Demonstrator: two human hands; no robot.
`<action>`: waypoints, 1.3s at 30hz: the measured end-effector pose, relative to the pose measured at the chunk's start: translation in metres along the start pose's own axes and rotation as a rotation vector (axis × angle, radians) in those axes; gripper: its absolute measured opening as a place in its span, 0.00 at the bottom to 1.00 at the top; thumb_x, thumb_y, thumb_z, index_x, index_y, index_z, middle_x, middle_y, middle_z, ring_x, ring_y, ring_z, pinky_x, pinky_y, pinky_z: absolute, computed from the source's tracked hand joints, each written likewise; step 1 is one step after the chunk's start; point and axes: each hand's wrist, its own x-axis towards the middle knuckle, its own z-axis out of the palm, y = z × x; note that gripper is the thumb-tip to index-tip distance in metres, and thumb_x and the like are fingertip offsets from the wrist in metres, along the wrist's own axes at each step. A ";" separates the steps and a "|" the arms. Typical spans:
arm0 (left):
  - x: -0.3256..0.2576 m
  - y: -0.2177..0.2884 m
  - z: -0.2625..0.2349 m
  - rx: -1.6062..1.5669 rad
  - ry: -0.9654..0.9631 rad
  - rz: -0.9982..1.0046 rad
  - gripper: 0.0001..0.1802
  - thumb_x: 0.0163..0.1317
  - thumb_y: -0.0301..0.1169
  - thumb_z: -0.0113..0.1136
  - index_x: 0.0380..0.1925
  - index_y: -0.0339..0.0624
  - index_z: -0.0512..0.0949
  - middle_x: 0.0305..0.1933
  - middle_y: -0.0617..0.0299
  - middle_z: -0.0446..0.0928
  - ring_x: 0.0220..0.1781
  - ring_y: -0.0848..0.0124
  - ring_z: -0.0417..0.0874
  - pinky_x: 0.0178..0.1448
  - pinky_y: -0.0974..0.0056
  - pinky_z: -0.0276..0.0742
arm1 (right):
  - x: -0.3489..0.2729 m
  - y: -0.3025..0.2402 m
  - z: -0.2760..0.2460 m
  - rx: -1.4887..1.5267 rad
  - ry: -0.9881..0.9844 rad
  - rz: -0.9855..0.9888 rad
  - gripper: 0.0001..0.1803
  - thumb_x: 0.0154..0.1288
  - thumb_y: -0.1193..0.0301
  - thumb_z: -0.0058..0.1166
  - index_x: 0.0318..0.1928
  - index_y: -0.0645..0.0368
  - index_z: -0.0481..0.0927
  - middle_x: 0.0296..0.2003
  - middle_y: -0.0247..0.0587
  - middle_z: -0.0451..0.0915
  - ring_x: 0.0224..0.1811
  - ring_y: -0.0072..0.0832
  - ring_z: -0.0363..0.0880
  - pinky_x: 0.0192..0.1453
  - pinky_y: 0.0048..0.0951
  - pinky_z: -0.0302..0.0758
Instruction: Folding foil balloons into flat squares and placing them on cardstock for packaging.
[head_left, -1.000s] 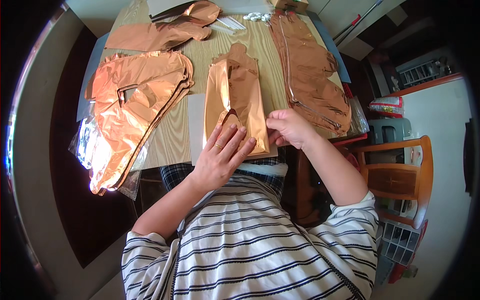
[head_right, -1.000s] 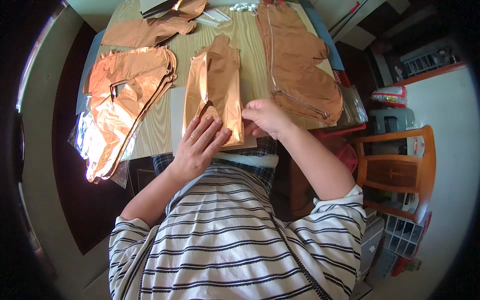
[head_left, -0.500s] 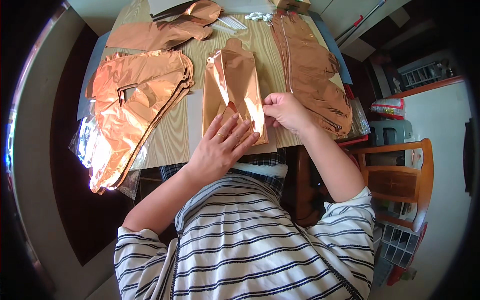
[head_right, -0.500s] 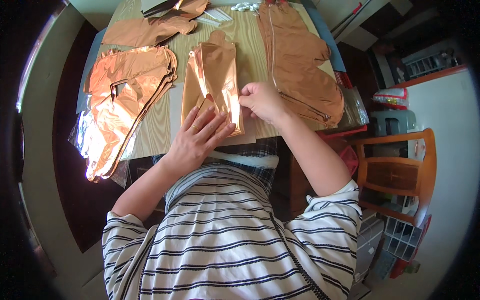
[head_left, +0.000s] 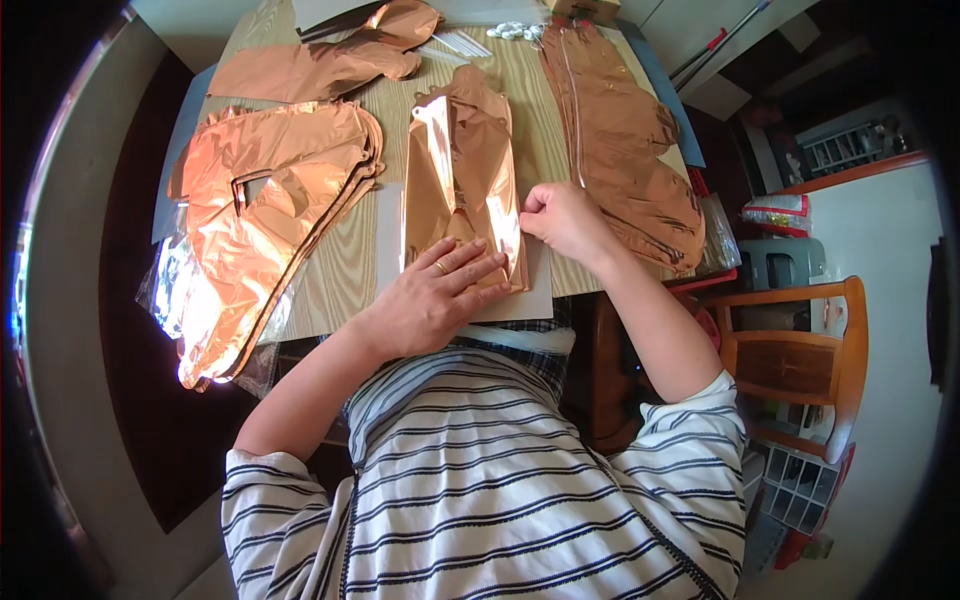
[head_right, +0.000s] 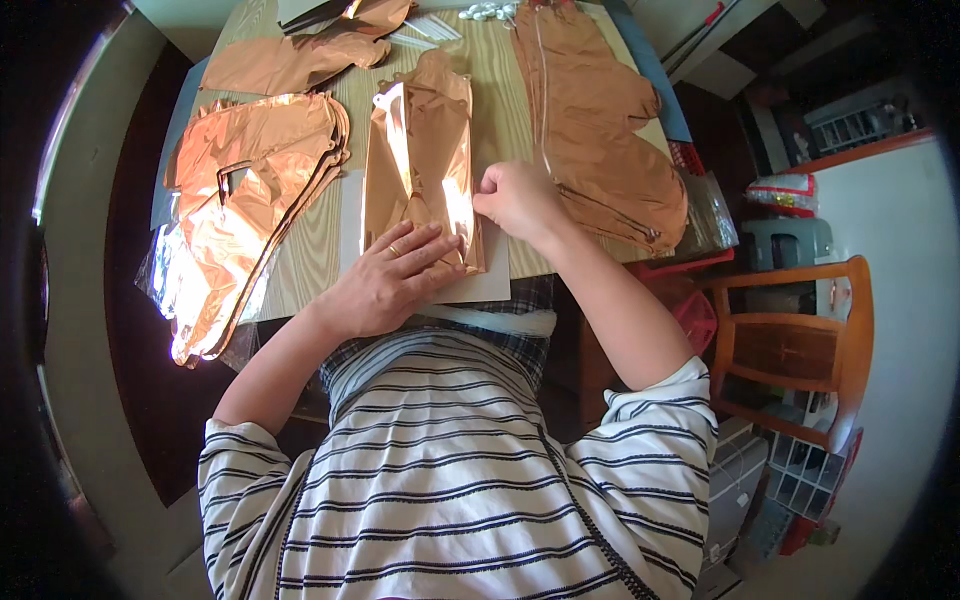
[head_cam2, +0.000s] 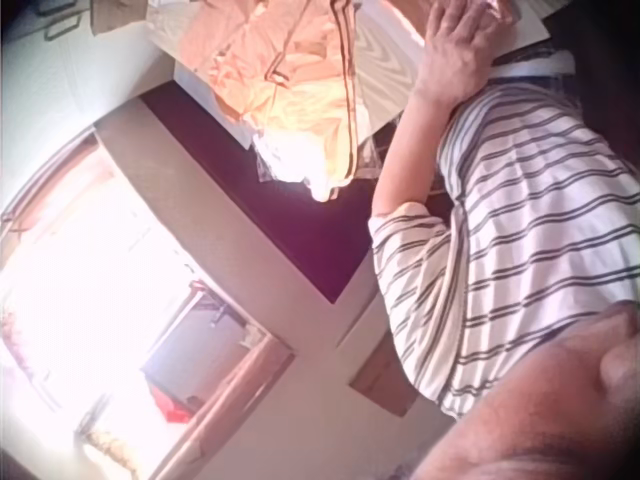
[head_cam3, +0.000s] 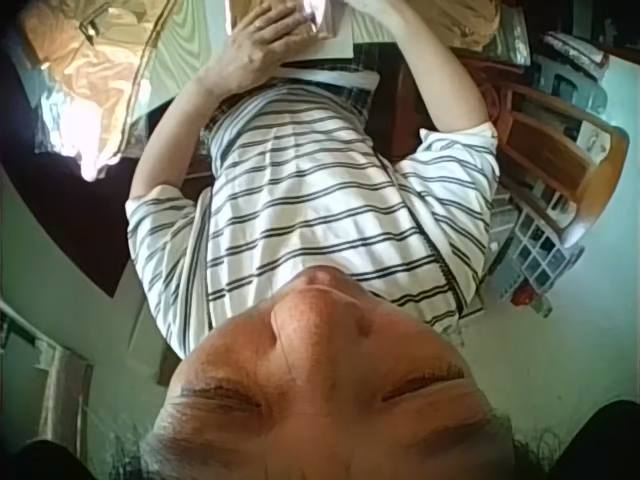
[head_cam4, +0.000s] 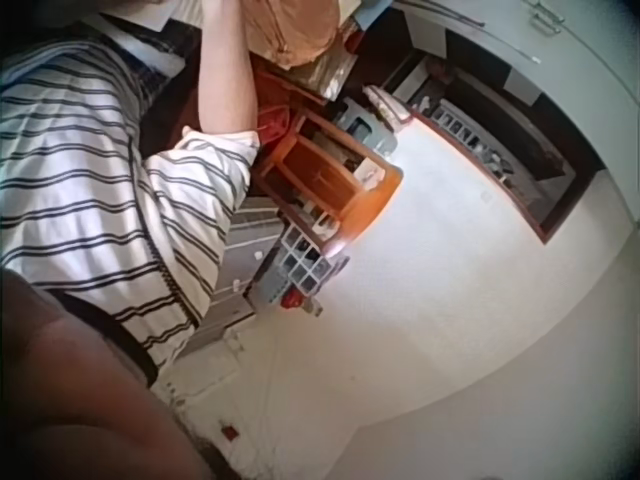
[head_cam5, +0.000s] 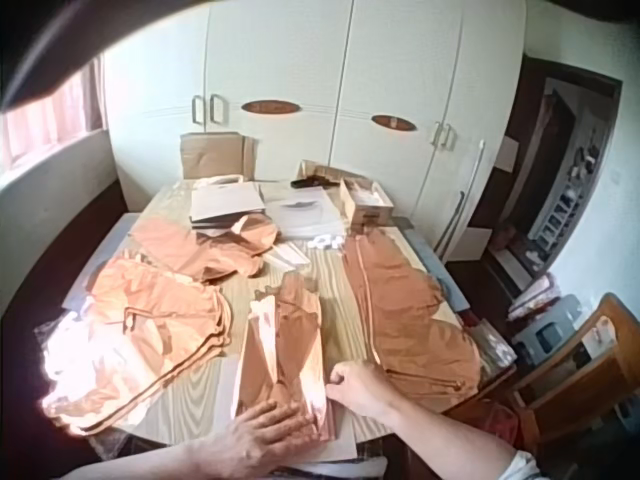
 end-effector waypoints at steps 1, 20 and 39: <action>0.000 -0.001 0.000 -0.005 -0.013 0.006 0.28 0.62 0.29 0.60 0.65 0.51 0.78 0.75 0.54 0.70 0.77 0.50 0.68 0.80 0.43 0.60 | -0.003 -0.003 0.000 -0.048 0.024 -0.008 0.12 0.57 0.65 0.66 0.32 0.63 0.85 0.26 0.49 0.85 0.29 0.42 0.85 0.37 0.40 0.79; 0.000 -0.001 -0.001 -0.067 -0.005 -0.005 0.31 0.64 0.34 0.65 0.69 0.45 0.74 0.75 0.50 0.69 0.78 0.49 0.67 0.81 0.42 0.58 | -0.111 0.001 0.057 -0.606 0.299 -0.580 0.38 0.64 0.58 0.63 0.68 0.72 0.71 0.70 0.60 0.69 0.74 0.52 0.66 0.80 0.56 0.56; -0.020 -0.003 -0.007 0.073 -0.056 -0.100 0.38 0.72 0.55 0.53 0.75 0.45 0.65 0.80 0.49 0.61 0.83 0.50 0.57 0.84 0.44 0.48 | -0.127 -0.015 0.066 -0.624 0.146 -0.378 0.56 0.58 0.51 0.68 0.76 0.72 0.56 0.77 0.68 0.53 0.81 0.60 0.51 0.83 0.59 0.46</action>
